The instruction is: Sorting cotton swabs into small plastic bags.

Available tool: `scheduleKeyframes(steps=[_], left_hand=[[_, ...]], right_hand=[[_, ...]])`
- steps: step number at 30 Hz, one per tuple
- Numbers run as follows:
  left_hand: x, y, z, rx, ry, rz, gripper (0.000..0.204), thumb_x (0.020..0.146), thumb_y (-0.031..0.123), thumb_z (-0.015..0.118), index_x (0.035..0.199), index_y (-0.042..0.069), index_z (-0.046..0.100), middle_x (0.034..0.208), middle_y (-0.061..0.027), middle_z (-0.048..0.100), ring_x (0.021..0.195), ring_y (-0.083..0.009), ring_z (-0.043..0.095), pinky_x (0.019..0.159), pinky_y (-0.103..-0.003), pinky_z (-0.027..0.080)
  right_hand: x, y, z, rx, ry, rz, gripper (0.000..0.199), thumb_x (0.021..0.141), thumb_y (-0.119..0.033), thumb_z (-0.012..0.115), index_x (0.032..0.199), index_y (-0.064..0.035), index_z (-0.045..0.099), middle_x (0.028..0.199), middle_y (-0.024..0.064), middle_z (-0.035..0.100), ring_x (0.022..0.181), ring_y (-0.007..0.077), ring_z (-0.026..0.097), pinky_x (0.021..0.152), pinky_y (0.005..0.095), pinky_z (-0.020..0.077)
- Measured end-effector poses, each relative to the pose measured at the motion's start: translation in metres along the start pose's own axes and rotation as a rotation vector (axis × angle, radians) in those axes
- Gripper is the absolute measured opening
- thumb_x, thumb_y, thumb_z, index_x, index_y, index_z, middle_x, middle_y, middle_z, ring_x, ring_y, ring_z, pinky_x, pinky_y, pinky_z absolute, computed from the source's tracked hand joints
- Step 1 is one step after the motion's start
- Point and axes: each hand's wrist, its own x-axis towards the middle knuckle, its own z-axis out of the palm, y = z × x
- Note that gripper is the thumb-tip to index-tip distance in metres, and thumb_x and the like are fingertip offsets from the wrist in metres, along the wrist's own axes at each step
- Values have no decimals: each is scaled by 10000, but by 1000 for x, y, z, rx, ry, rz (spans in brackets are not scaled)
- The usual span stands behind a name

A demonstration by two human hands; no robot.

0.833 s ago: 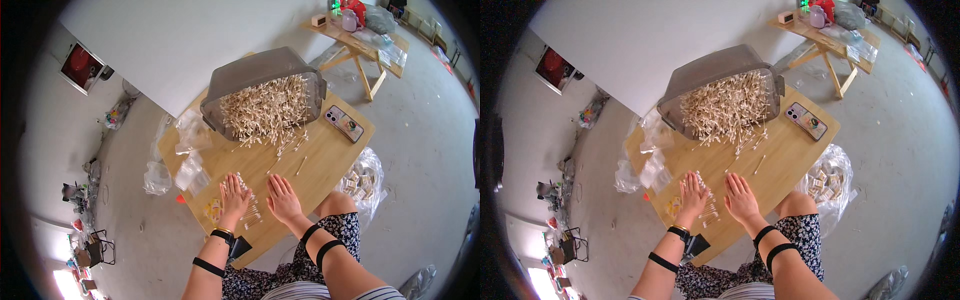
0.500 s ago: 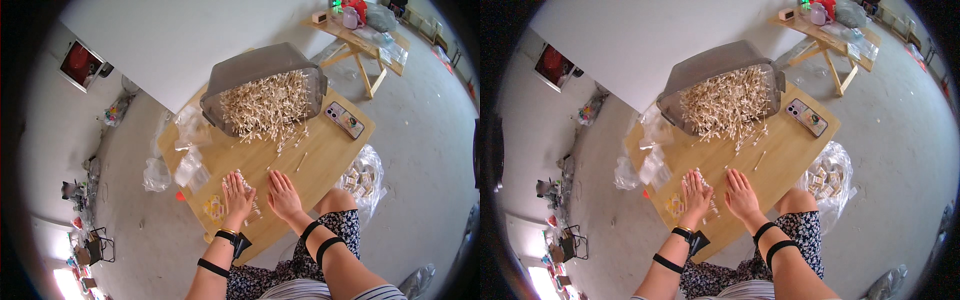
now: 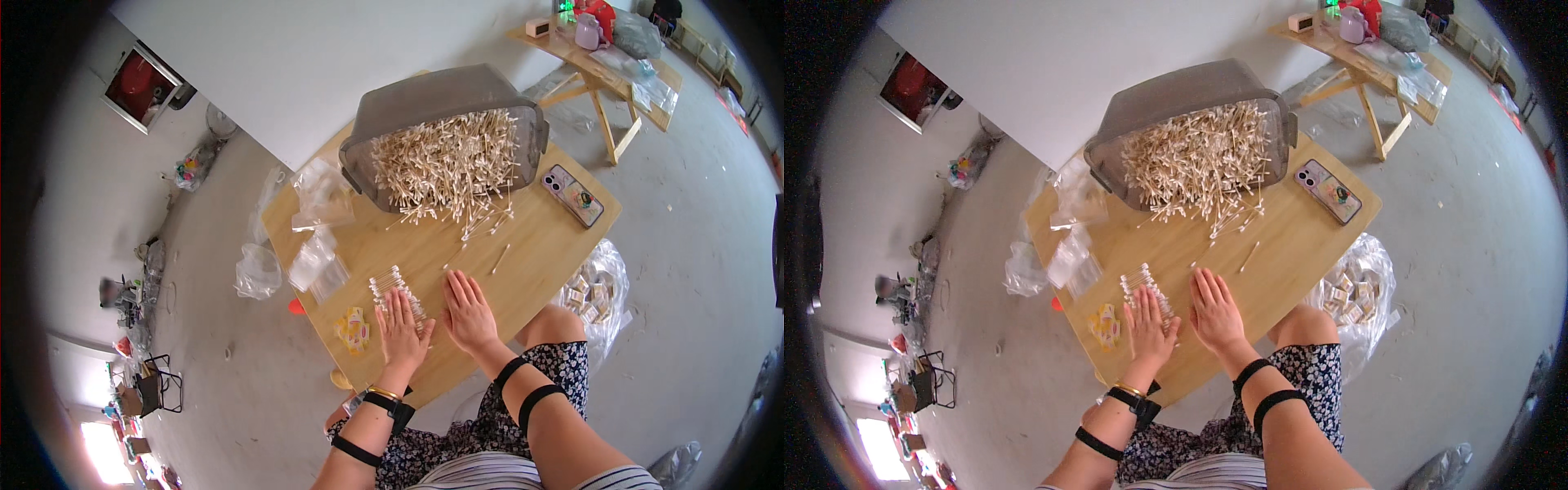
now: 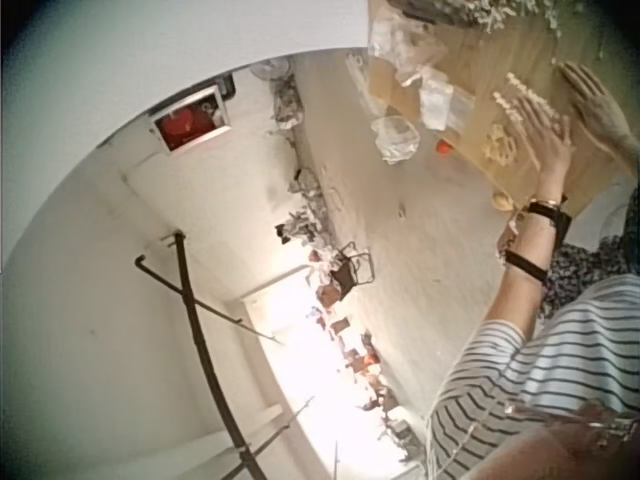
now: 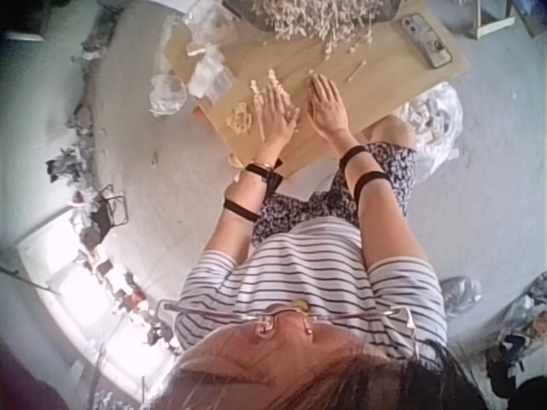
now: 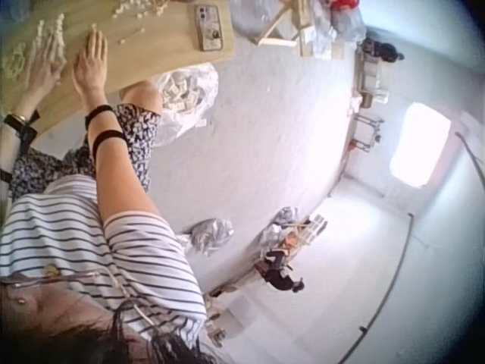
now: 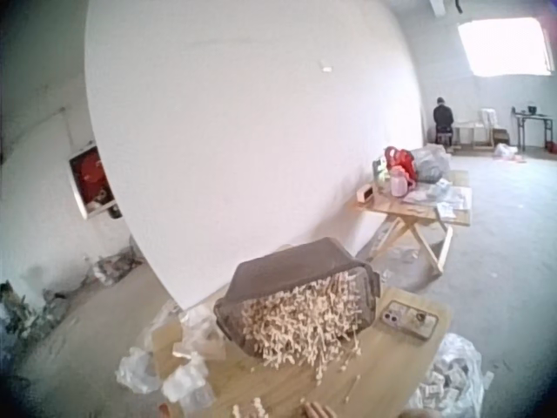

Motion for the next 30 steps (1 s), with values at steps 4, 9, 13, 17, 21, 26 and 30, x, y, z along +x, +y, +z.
scheduleKeyframes(steps=[4, 9, 13, 17, 21, 26, 30], left_hand=[[-7, 11, 0, -5, -11, -30, 916, 979, 589, 410, 1553, -71, 138, 1642, -242, 110, 1540, -342, 65, 1233, -529, 4], [-20, 12, 7, -40, -5, 12, 944, 968, 599, 423, 1551, -79, 120, 1636, -253, 117, 1536, -358, 71, 1230, -539, 13], [-19, 17, 5, -86, -12, -11, 937, 972, 589, 421, 1558, -67, 97, 1635, -258, 110, 1534, -368, 71, 1230, -544, 24], [-34, 4, -5, -427, 187, -92, 904, 997, 597, 370, 1567, -46, 89, 1638, -257, 102, 1534, -376, 68, 1228, -523, 30], [-50, -20, 0, -919, 343, -255, 900, 1008, 624, 317, 1570, -41, 89, 1644, -248, 91, 1534, -375, 67, 1231, -463, 48], [-54, -10, -3, -1007, 367, -200, 900, 1008, 611, 342, 1573, -38, 79, 1648, -240, 88, 1535, -367, 75, 1230, -450, 85], [-48, -10, 6, -1106, 372, -134, 886, 1008, 608, 337, 1581, -16, 76, 1651, -230, 91, 1535, -359, 78, 1231, -441, 94]], right_hand=[[-2, 2, 1, -9, -25, -4, 620, 967, -304, 483, 1490, 10, 373, 1567, 149, 348, 1482, 279, 274, 1233, 423, 198], [2, 0, 2, -65, -33, -8, 606, 977, -309, 467, 1487, 6, 379, 1573, 144, 342, 1485, 274, 270, 1239, 417, 189], [1, 4, 2, -69, -38, -3, 598, 983, -306, 456, 1489, 3, 378, 1572, 141, 344, 1485, 272, 270, 1240, 413, 186], [1, 4, 5, 10, -24, -1, 562, 988, -274, 452, 1476, -2, 398, 1558, 141, 363, 1473, 283, 290, 1231, 419, 203], [3, 7, -1, 369, 70, 57, 480, 972, -154, 491, 1429, -7, 466, 1499, 183, 421, 1423, 329, 373, 1189, 438, 289], [-3, -36, 8, 771, 63, 157, 426, 979, -73, 468, 1397, 3, 496, 1458, 210, 448, 1398, 371, 394, 1160, 423, 323], [1, -68, 23, 830, 28, 81, 491, 986, -96, 468, 1461, 4, 399, 1513, 237, 365, 1433, 414, 324, 1176, 437, 294]])
